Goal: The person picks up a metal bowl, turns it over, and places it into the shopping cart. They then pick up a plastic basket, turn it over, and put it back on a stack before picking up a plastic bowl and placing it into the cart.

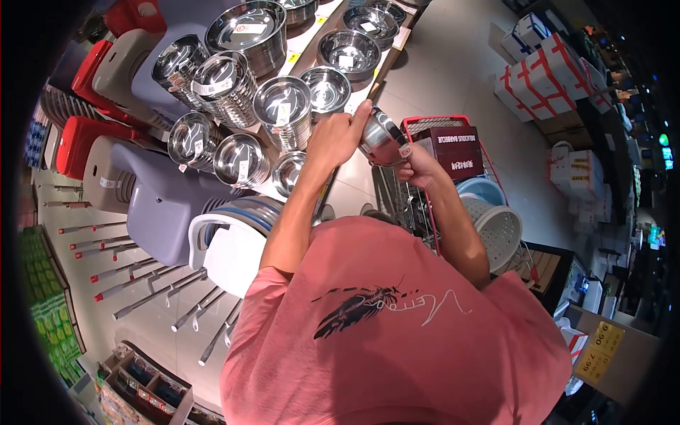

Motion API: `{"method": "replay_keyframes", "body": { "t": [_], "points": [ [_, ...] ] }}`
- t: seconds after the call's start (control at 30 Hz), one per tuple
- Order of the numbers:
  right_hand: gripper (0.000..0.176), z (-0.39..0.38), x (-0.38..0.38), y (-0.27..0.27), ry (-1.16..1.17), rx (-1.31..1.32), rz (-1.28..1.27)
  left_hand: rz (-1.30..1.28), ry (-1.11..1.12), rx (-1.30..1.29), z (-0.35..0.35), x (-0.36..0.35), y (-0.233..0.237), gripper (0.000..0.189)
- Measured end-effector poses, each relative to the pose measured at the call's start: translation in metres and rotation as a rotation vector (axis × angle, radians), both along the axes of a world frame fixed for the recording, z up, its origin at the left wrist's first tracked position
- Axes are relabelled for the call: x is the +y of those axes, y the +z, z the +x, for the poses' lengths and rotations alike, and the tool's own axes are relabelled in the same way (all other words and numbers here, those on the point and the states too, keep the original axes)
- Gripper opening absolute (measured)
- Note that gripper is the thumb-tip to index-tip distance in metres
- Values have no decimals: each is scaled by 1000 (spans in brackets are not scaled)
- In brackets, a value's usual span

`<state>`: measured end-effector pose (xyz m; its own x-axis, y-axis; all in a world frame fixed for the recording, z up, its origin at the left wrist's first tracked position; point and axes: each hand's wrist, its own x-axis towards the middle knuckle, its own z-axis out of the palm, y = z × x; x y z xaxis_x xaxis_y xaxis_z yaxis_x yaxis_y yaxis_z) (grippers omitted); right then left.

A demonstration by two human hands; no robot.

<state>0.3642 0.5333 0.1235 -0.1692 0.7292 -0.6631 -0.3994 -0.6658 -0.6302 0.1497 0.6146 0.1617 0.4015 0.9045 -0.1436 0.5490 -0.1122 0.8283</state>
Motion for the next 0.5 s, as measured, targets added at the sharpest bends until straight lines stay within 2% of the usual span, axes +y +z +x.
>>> {"method": "replay_keyframes", "body": {
  "t": [0.17, 0.23, 0.27, 0.33, 0.37, 0.5],
  "points": [
    [26, -2, -3, -1, -93, 63, -8, -30, -6, -73, 8, 20, -19, 91],
    [31, -3, -5, 9, -214, -23, -1, -413, -32, -239, 10, 25, -27, 90],
    [31, -1, -5, 13, -222, -25, 4, -409, -41, -239, 12, 24, -32, 90],
    [36, 3, -3, 23, -210, -126, 2, -588, 0, -389, 15, 19, -32, 78],
    [40, 2, -2, 27, -247, -221, -7, -607, -21, -447, 17, 16, -32, 80],
    [51, 6, -1, 26, -266, -286, 15, -709, -66, -444, 24, 19, -47, 86]
  ]
}}
